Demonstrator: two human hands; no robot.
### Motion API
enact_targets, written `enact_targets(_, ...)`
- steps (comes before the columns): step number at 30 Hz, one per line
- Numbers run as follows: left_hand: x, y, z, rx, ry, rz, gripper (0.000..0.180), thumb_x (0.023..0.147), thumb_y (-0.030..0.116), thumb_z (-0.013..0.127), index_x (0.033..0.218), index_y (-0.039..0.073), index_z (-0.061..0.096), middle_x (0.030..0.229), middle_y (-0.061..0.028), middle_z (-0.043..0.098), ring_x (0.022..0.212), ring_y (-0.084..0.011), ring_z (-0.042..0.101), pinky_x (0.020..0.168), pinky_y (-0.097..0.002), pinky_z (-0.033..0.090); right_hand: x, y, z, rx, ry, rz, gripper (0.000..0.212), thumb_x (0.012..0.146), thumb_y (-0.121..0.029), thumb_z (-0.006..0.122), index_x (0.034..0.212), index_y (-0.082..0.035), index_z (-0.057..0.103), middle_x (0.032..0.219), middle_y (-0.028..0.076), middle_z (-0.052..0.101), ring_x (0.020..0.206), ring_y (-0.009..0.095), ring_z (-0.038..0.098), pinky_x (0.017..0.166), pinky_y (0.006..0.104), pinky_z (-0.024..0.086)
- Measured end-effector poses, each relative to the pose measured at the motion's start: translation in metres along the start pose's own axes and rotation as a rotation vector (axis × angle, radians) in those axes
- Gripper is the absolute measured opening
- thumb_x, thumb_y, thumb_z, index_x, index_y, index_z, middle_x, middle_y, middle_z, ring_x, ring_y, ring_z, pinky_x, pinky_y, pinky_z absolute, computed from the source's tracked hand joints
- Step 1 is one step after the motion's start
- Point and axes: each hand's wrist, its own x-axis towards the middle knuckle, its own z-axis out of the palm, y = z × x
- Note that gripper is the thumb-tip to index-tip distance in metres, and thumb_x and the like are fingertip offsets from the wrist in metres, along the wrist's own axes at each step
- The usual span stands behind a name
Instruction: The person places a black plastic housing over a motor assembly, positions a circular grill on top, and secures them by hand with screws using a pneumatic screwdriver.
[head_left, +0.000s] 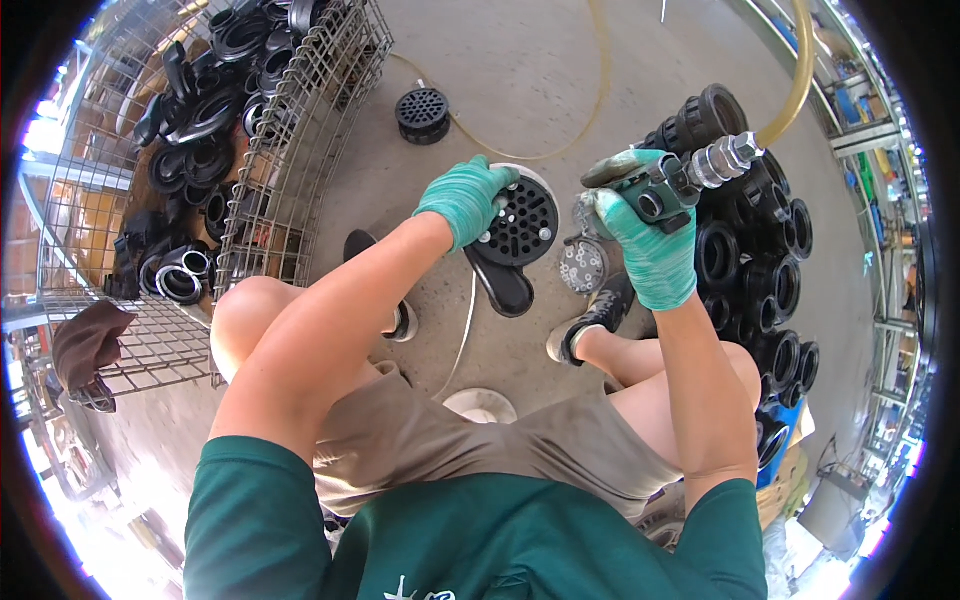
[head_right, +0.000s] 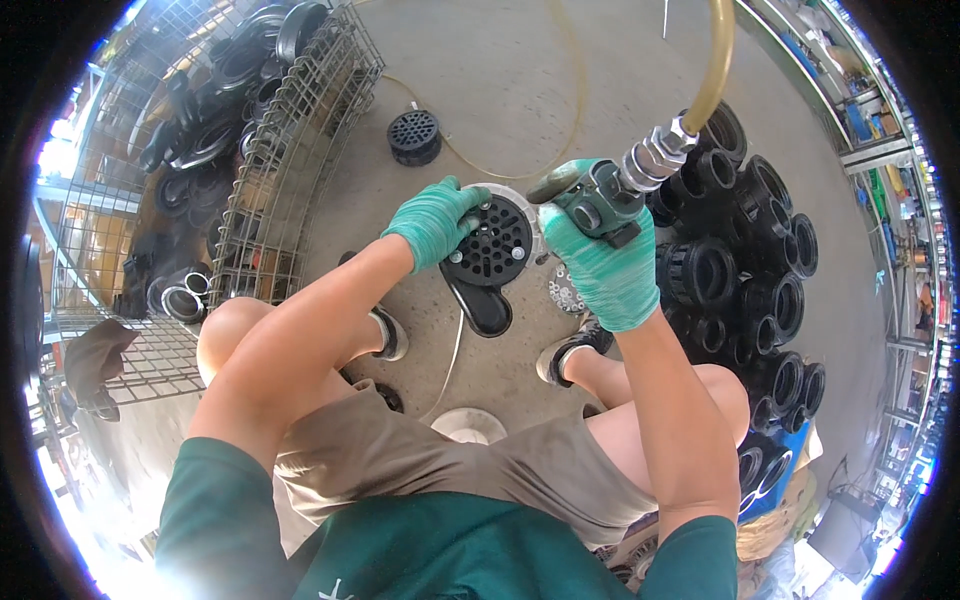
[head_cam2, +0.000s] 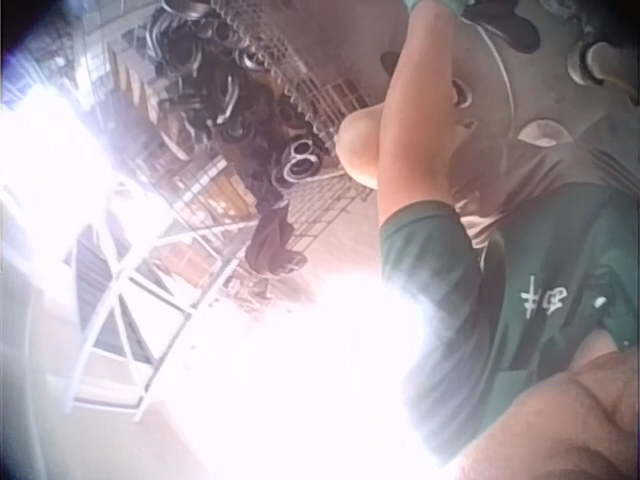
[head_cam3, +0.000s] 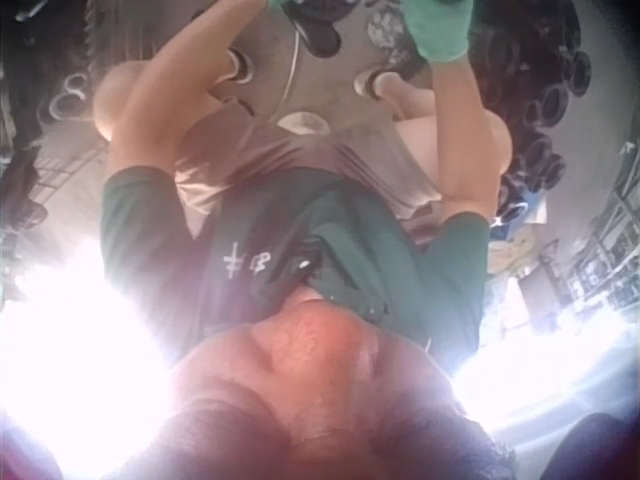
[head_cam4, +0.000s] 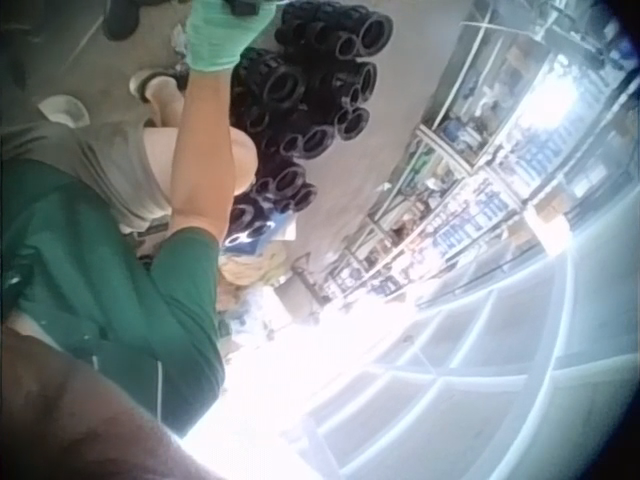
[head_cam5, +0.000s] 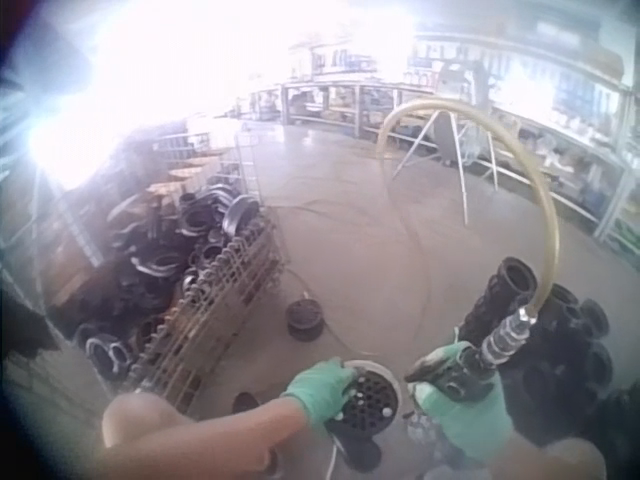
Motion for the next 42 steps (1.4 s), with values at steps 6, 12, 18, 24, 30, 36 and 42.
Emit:
enact_targets(6, 0.007, 0.001, 0.000, -0.089, -0.093, -0.074, 0.041, 0.093, 0.015, 0.066, 0.133, 0.017, 0.059, 0.116, -0.0170, 0.059, 0.106, -0.0369, 0.063, 0.090, -0.0471, 0.053, 0.001, 0.006, 0.002, 0.109, 0.011, -0.007, 0.024, 0.086, 0.001, 0.072, 0.109, -0.003, 0.066, 0.097, 0.004, 0.071, 0.082, 0.009, 0.064, 0.073, 0.0266, 0.055)
enact_targets(12, 0.002, 0.001, 0.002, -0.058, -0.036, -0.038, 0.047, 0.091, 0.019, 0.069, 0.137, 0.016, 0.056, 0.120, -0.0212, 0.058, 0.108, -0.0409, 0.062, 0.093, -0.0487, 0.052, 0.002, 0.021, 0.006, 0.153, -0.006, 0.033, 0.033, 0.088, 0.004, 0.070, 0.117, -0.005, 0.057, 0.106, 0.012, 0.070, 0.093, 0.019, 0.071, 0.081, 0.0333, 0.060)
enact_targets(18, -0.003, 0.001, 0.000, -0.055, -0.042, -0.035, 0.054, 0.089, 0.022, 0.073, 0.139, 0.015, 0.054, 0.120, -0.0231, 0.057, 0.109, -0.0423, 0.062, 0.094, -0.0490, 0.052, 0.005, 0.028, 0.017, 0.107, 0.003, 0.030, 0.022, 0.088, -0.002, 0.070, 0.109, -0.003, 0.064, 0.100, 0.008, 0.071, 0.086, 0.013, 0.068, 0.077, 0.0296, 0.058)
enact_targets(24, -0.002, 0.001, 0.000, -0.075, -0.018, -0.006, 0.055, 0.090, 0.017, 0.072, 0.141, 0.017, 0.053, 0.119, -0.0222, 0.057, 0.105, -0.0405, 0.063, 0.089, -0.0472, 0.054, 0.009, 0.032, 0.024, 0.020, -0.065, -0.009, 0.026, 0.085, 0.003, 0.069, 0.110, -0.004, 0.063, 0.097, 0.007, 0.070, 0.084, 0.014, 0.068, 0.077, 0.0292, 0.058)
enact_targets(30, -0.003, 0.001, 0.003, -0.106, -0.048, -0.060, 0.050, 0.088, 0.020, 0.074, 0.135, 0.019, 0.058, 0.127, -0.0200, 0.056, 0.113, -0.0398, 0.062, 0.095, -0.0484, 0.053, 0.014, 0.042, 0.021, -0.066, -0.149, 0.045, 0.025, 0.085, 0.003, 0.071, 0.109, -0.004, 0.065, 0.097, 0.001, 0.070, 0.086, 0.008, 0.063, 0.081, 0.0269, 0.054)
enact_targets(36, -0.007, 0.004, 0.004, -0.073, -0.005, -0.071, 0.043, 0.088, 0.019, 0.073, 0.129, 0.019, 0.062, 0.124, -0.0176, 0.059, 0.112, -0.0384, 0.062, 0.096, -0.0485, 0.051, 0.009, 0.039, 0.022, -0.009, -0.201, 0.003, 0.032, 0.085, 0.002, 0.073, 0.115, -0.003, 0.066, 0.093, -0.002, 0.067, 0.080, 0.006, 0.059, 0.079, 0.0257, 0.053)
enact_targets(42, -0.012, 0.029, 0.026, 0.163, 0.254, 0.466, 0.023, 0.082, 0.026, 0.072, 0.103, 0.016, 0.075, 0.105, -0.0093, 0.066, 0.103, -0.0331, 0.061, 0.090, -0.0468, 0.050, 0.022, -0.017, 0.006, 0.035, -0.048, 0.010, 0.031, 0.084, 0.004, 0.072, 0.113, -0.004, 0.066, 0.103, 0.005, 0.073, 0.094, 0.012, 0.068, 0.085, 0.0293, 0.056)
